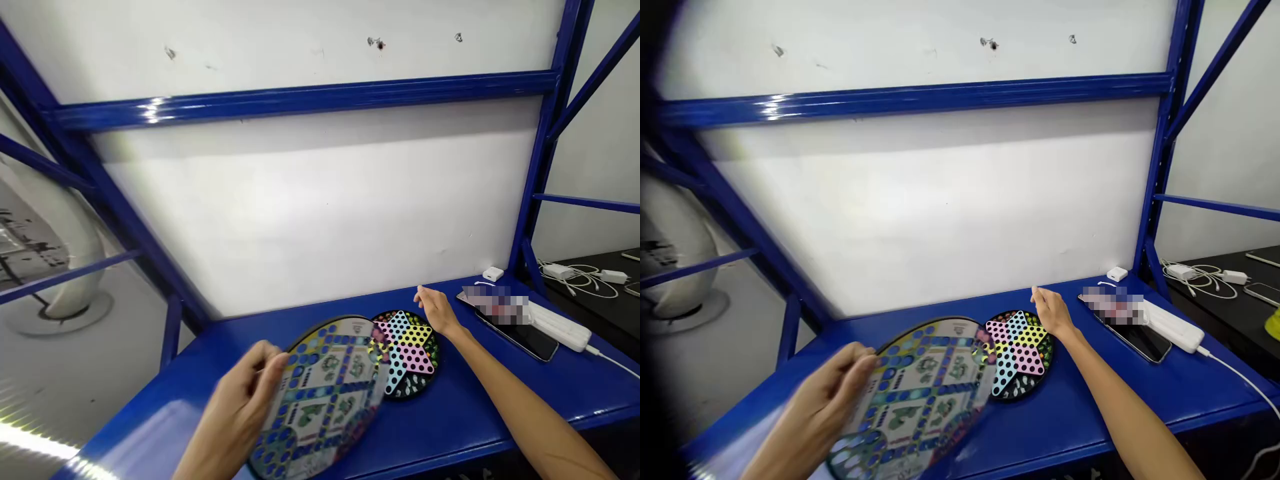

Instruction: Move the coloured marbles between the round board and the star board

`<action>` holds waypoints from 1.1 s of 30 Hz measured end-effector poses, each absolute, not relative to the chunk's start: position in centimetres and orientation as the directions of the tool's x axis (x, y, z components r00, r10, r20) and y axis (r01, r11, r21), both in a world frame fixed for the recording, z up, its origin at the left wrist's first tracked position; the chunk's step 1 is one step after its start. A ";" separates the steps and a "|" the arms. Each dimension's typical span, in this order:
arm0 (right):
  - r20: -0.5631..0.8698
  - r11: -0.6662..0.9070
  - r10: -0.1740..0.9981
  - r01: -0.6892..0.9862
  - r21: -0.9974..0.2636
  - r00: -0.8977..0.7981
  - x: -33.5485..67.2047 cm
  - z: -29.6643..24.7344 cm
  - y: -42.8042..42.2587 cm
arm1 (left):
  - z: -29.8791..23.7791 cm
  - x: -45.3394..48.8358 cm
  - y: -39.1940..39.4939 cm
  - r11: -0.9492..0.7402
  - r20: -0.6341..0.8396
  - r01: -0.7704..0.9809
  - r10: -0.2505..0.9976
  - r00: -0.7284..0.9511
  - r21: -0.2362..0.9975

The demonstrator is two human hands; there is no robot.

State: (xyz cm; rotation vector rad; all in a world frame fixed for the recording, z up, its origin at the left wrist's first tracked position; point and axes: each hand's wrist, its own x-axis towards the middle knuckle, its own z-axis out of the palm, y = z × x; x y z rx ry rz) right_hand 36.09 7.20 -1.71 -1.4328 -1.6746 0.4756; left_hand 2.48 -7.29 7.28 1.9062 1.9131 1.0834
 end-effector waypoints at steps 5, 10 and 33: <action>0.304 0.226 0.952 0.622 -0.750 0.021 36.8 -2.5 8.1 | 2.4 10.4 0.8 -0.066 0.032 0.523 0.997 0.074 0.850; 0.144 0.156 0.987 0.680 -0.716 -0.074 37.5 -3.3 8.3 | -2.4 12.6 6.7 -0.025 0.101 0.772 0.994 -0.051 0.635; 0.230 0.163 0.973 0.664 -0.730 0.013 34.0 -5.7 8.9 | -4.6 9.6 7.6 -0.148 0.096 0.618 0.989 0.117 0.772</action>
